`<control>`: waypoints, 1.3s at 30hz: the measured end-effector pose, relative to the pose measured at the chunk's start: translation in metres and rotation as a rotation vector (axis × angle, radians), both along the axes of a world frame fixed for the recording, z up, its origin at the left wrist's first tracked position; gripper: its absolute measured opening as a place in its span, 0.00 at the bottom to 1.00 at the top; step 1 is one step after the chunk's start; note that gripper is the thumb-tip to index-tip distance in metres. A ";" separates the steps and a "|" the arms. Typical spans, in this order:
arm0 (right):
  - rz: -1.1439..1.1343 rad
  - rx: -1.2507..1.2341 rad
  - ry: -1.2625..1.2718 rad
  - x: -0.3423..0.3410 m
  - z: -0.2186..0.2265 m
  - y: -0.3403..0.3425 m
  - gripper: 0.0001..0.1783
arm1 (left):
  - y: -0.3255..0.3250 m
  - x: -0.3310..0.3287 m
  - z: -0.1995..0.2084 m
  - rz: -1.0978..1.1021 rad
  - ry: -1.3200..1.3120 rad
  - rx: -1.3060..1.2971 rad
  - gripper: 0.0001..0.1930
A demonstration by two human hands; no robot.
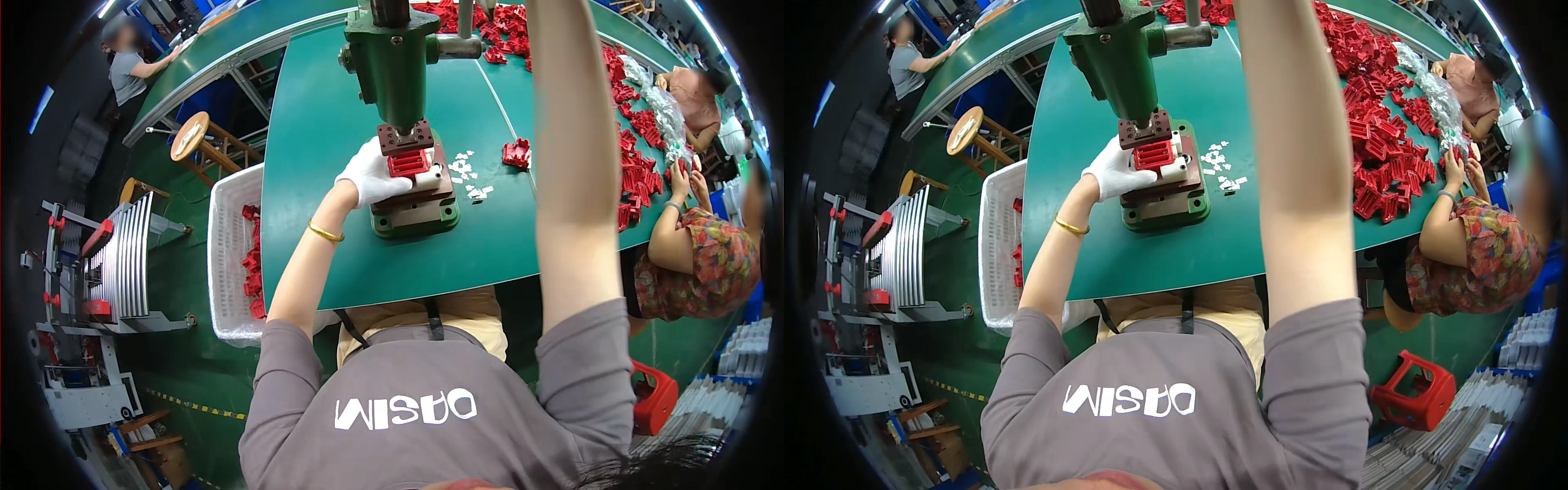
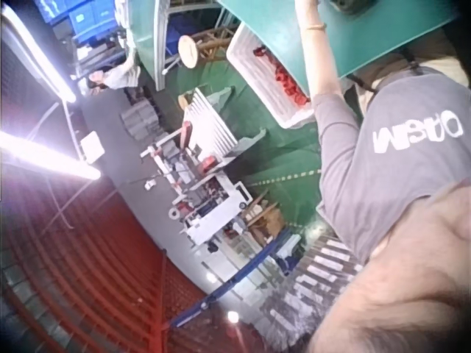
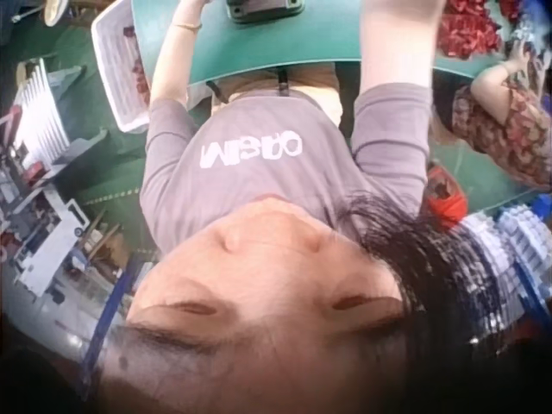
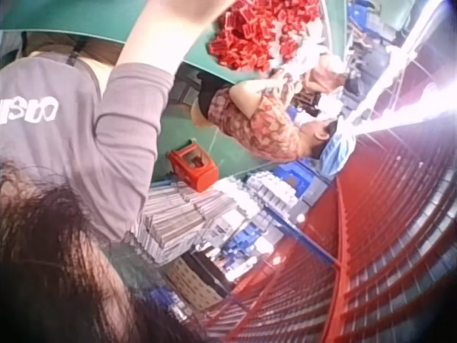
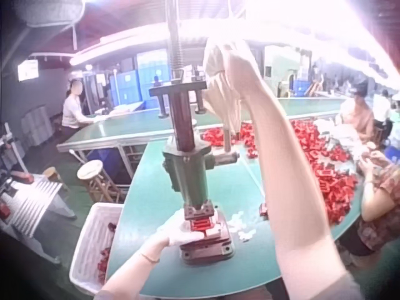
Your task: Operating a manual press to insert white plastic components into red plastic housings on a production line.
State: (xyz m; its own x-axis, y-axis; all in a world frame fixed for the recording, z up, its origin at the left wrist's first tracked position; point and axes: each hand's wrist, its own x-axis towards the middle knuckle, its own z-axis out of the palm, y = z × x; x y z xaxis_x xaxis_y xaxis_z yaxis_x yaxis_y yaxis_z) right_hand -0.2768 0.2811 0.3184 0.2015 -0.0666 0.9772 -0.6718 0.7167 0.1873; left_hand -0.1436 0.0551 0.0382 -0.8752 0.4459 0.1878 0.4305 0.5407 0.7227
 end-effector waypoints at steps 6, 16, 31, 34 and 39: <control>0.671 -0.713 -0.765 0.129 -0.221 -0.011 0.14 | -0.006 -0.005 -0.016 0.108 -0.193 0.279 0.35; 1.196 -0.801 -1.658 0.258 -0.335 -0.055 0.28 | -0.004 0.102 0.005 0.341 -0.124 0.300 0.35; 1.357 -0.935 -1.574 0.272 -0.352 -0.060 0.21 | 0.008 0.143 -0.034 0.274 -0.180 0.637 0.43; 1.202 -0.808 -1.509 0.278 -0.343 -0.060 0.21 | 0.009 0.144 -0.032 0.221 -0.277 0.746 0.46; 0.999 -0.612 -1.425 0.288 -0.325 -0.057 0.21 | 0.007 0.144 -0.034 0.127 -0.428 0.883 0.47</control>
State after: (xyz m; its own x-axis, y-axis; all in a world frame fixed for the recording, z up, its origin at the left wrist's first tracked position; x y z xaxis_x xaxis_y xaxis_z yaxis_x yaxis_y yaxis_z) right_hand 0.0111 0.2239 -0.0063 -0.9631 -0.0686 0.2602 -0.2347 -0.2591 -0.9369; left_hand 0.0001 0.0618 0.0043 -0.9785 0.1959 0.0642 0.0149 -0.2433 0.9698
